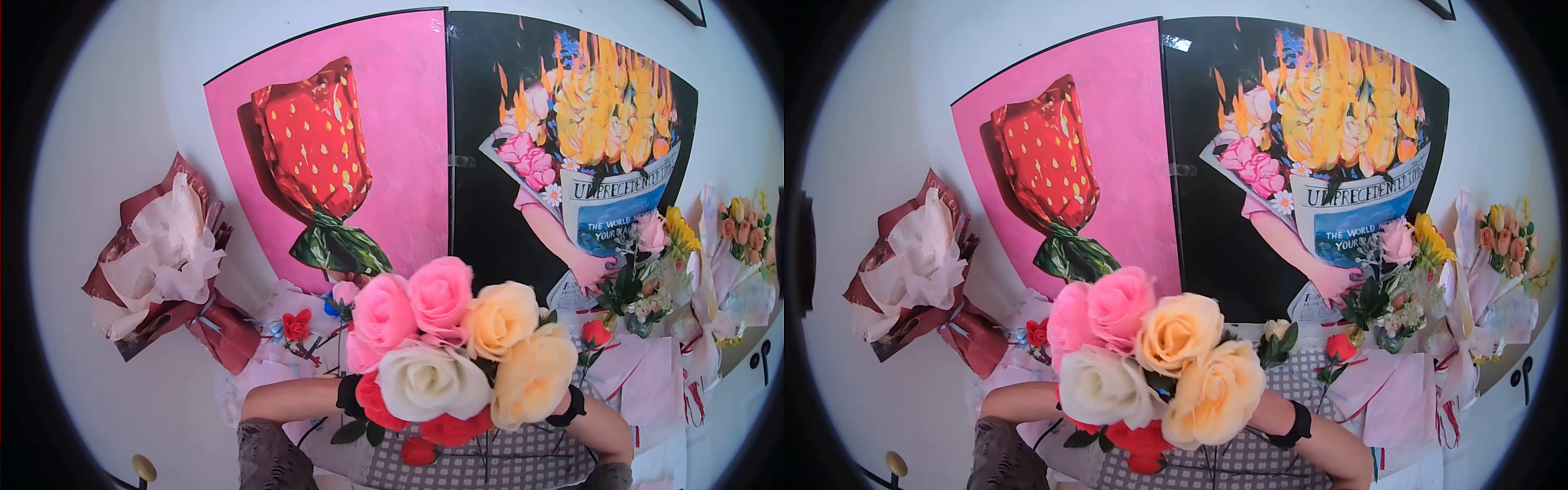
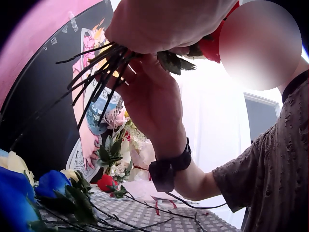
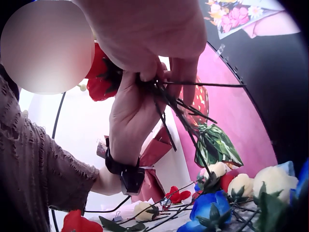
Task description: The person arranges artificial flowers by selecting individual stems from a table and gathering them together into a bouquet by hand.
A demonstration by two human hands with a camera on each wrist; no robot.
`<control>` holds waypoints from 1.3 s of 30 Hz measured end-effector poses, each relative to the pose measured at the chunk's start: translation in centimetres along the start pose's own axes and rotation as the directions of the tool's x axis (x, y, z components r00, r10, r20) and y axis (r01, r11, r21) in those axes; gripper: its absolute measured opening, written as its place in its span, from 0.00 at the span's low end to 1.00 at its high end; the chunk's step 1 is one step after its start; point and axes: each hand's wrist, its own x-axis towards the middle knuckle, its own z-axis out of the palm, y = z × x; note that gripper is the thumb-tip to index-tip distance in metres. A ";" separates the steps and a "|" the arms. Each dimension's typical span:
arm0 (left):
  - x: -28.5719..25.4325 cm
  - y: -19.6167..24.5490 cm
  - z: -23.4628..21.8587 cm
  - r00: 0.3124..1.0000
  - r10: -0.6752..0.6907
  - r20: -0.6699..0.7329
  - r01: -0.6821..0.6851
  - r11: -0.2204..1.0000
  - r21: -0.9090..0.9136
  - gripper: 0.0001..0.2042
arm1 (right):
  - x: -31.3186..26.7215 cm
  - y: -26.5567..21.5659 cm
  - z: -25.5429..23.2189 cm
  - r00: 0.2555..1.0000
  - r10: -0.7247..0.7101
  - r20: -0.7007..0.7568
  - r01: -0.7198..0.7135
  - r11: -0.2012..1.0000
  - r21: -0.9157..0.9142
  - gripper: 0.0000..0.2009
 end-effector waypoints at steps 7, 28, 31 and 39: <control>0.2 0.2 0.3 0.999 0.007 -0.040 -0.007 1.000 -0.008 0.30 | -0.3 -0.2 -3.3 0.987 -0.145 0.067 0.160 0.877 -0.452 0.18; -0.1 0.5 0.7 0.992 -0.009 -0.129 0.002 0.998 -0.055 0.30 | -2.0 0.8 -4.4 0.971 -0.192 0.141 0.204 0.976 -0.072 0.24; 0.1 0.4 0.7 0.993 -0.023 -0.119 0.014 0.997 -0.072 0.30 | -1.7 0.2 -1.7 0.997 -0.016 0.080 0.017 1.000 -0.015 0.23; -0.9 0.1 0.4 0.993 -0.060 -0.097 0.049 0.993 -0.108 0.31 | -1.8 1.0 2.6 0.991 0.134 0.021 -0.121 0.940 -0.320 0.24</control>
